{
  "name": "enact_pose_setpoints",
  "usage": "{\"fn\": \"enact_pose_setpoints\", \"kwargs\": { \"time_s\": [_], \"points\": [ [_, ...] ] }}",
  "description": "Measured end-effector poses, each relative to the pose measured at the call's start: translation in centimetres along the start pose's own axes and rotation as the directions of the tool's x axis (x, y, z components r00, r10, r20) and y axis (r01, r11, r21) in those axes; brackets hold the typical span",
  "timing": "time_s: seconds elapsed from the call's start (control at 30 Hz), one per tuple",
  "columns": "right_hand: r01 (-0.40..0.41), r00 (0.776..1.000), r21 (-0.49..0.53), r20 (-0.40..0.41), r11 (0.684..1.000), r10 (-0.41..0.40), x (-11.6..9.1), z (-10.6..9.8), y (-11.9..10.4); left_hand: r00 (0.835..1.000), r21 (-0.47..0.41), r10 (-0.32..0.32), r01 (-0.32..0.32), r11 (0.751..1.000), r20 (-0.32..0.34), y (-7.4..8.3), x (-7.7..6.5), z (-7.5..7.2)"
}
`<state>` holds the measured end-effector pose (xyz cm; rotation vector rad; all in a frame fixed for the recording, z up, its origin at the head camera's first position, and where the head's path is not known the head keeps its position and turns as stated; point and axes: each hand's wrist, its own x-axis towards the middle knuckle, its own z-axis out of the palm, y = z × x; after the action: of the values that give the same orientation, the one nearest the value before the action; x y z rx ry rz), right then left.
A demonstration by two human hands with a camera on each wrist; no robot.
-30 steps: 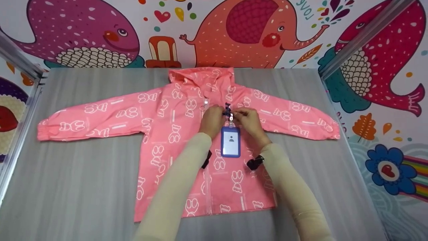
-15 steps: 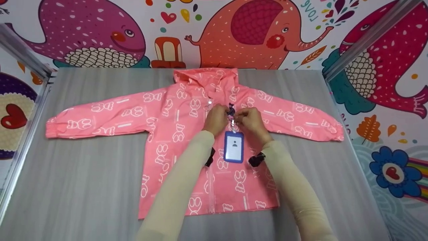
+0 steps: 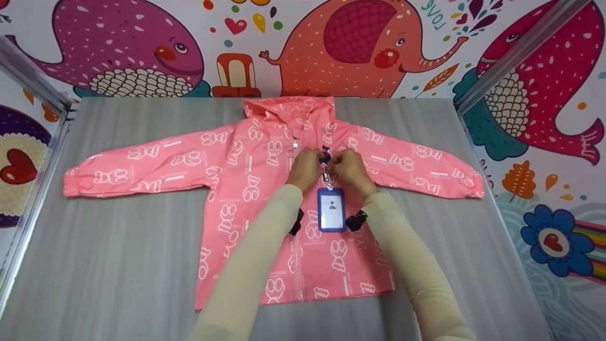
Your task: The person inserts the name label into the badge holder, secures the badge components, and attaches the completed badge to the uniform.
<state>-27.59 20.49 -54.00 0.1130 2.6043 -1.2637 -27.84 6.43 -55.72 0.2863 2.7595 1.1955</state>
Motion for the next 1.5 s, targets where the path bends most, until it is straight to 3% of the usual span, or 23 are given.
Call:
{"fn": "enact_pose_setpoints", "kwargs": {
  "time_s": [0.47, 0.67, 1.03, 1.5],
  "points": [
    [-0.008, 1.0, -0.046, 0.016, 0.999, 0.008, 0.6, 0.1, -0.6, 0.999, -0.025, -0.02, 0.02, 0.999, -0.025, 0.3, -0.1, 0.1],
    [-0.029, 1.0, -0.074, 0.0, 0.997, 0.029, 0.5, 0.1, -0.8, 0.999, 0.005, -0.016, 0.016, 1.0, -0.045, 0.3, -0.1, 0.3],
    [-0.004, 0.991, -0.241, -0.129, 0.97, -0.028, 0.1, 0.9, -1.4, 0.997, 0.025, -0.029, 0.031, 0.999, -0.071, 0.2, -0.5, 0.2],
    [-0.01, 0.981, -0.252, -0.188, 0.968, -0.038, 0.2, 1.4, -1.4, 0.992, 0.003, -0.067, 0.068, 0.998, -0.108, 0.4, -0.6, 0.2]
  ]
}}
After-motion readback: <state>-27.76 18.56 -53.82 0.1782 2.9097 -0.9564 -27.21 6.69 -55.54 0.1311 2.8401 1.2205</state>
